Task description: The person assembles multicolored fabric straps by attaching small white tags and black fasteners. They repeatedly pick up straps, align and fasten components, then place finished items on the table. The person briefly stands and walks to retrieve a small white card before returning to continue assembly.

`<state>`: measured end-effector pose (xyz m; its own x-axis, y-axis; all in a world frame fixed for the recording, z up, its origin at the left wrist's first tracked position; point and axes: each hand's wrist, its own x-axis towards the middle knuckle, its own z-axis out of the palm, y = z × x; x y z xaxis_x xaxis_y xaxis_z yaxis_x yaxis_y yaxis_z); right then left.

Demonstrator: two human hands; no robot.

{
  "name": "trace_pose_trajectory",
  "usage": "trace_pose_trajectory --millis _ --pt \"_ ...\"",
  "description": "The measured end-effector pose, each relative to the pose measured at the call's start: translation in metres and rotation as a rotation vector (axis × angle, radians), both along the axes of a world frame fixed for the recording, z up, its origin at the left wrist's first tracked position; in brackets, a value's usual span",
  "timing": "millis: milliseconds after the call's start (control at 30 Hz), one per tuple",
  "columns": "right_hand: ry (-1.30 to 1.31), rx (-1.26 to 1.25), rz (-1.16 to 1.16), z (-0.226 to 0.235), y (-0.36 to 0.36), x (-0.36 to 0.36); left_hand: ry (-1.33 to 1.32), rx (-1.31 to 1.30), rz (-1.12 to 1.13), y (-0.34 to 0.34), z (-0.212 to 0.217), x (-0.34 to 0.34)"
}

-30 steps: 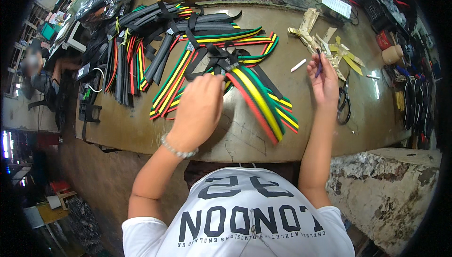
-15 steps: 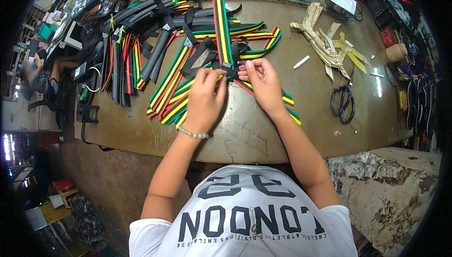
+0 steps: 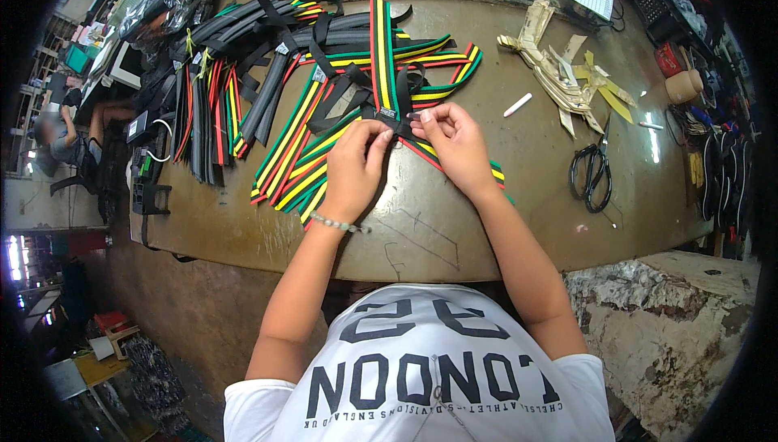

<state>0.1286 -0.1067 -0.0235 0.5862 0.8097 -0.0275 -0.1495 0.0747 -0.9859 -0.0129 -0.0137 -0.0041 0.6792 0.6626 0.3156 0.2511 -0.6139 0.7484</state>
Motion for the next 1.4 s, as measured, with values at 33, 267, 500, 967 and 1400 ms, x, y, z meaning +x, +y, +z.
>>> trace_pose_trajectory --millis 33,267,500,967,1400 --pt "-0.065 -0.016 0.009 -0.001 0.0 0.0 0.031 -0.136 0.042 0.001 0.0 -0.002" --pt "-0.191 -0.039 -0.004 -0.006 -0.002 -0.001 0.003 0.121 0.012 -0.012 -0.003 -0.01" --pt "-0.183 0.015 0.01 -0.006 -0.002 -0.003 0.12 0.33 0.107 -0.023 0.002 0.006" --pt "-0.332 -0.001 -0.01 0.005 -0.006 -0.008 -0.067 -0.461 -0.021 0.01 0.008 -0.013" --pt "-0.298 0.042 -0.066 0.0 -0.001 -0.011 -0.296 -0.763 0.001 0.01 0.004 -0.018"
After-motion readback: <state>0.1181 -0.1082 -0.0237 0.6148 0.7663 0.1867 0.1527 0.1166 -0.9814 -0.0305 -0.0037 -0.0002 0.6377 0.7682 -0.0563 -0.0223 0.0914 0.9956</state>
